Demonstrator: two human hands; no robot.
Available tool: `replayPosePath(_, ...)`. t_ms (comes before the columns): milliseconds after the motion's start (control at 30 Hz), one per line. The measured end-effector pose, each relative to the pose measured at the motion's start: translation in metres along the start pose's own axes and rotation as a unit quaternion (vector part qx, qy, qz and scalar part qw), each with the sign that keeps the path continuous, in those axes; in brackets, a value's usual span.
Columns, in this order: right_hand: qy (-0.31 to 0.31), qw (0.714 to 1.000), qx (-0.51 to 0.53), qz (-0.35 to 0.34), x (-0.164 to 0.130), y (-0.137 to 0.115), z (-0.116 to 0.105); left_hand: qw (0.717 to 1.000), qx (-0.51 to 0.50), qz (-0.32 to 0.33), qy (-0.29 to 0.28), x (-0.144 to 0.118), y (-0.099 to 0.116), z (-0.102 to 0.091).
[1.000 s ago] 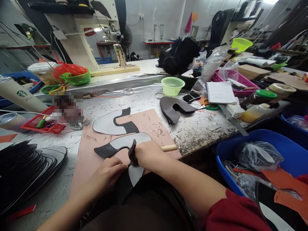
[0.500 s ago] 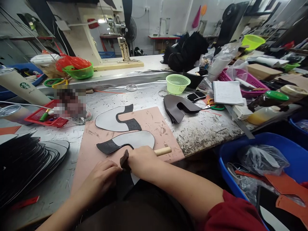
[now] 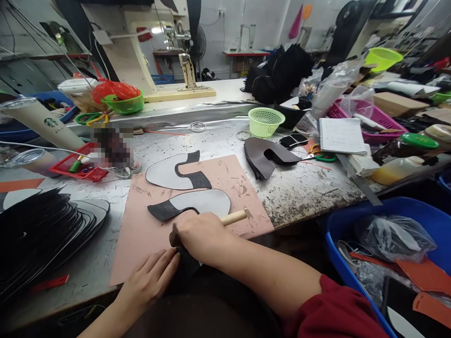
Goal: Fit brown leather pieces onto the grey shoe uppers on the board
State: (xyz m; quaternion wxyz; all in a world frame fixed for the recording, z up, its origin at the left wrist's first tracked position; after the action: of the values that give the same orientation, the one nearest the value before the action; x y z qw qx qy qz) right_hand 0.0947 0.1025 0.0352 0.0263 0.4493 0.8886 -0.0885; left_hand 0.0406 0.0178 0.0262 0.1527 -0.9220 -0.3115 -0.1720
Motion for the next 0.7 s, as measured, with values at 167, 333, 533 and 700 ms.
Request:
replayPosePath(167, 0.017, 1.0, 0.02, -0.011, 0.005, -0.006, -0.003, 0.999, 0.022, -0.02, -0.017, -0.007, 0.002, -0.001)
replayPosePath(333, -0.038, 0.999, -0.004, -0.014, 0.01, -0.012, -0.001, 0.999, 0.031, -0.025, -0.02, -0.007, 0.002, -0.004)
replayPosePath(533, 0.005, 0.999, 0.013, -0.046, 0.007, -0.021, -0.006, 0.998, 0.019, -0.032, -0.049, -0.01, 0.002, -0.002)
replayPosePath(700, -0.03, 0.992, -0.016, 0.125, -0.008, 0.051, 0.0, 0.997, -0.029, -0.048, -0.052, 0.004, -0.003, -0.005)
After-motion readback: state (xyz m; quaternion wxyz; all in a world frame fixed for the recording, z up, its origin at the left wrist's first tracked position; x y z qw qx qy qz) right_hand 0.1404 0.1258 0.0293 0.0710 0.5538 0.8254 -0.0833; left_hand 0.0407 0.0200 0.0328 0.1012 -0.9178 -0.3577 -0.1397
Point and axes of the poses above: each hand's wrist, its own x-axis towards the middle knuckle, its own z-axis out of the palm, y = z × x, the point moved 9 cm from there along x, towards the middle knuckle, and after that the axes turned 7 degrees about -x, right-handed, at the moved point
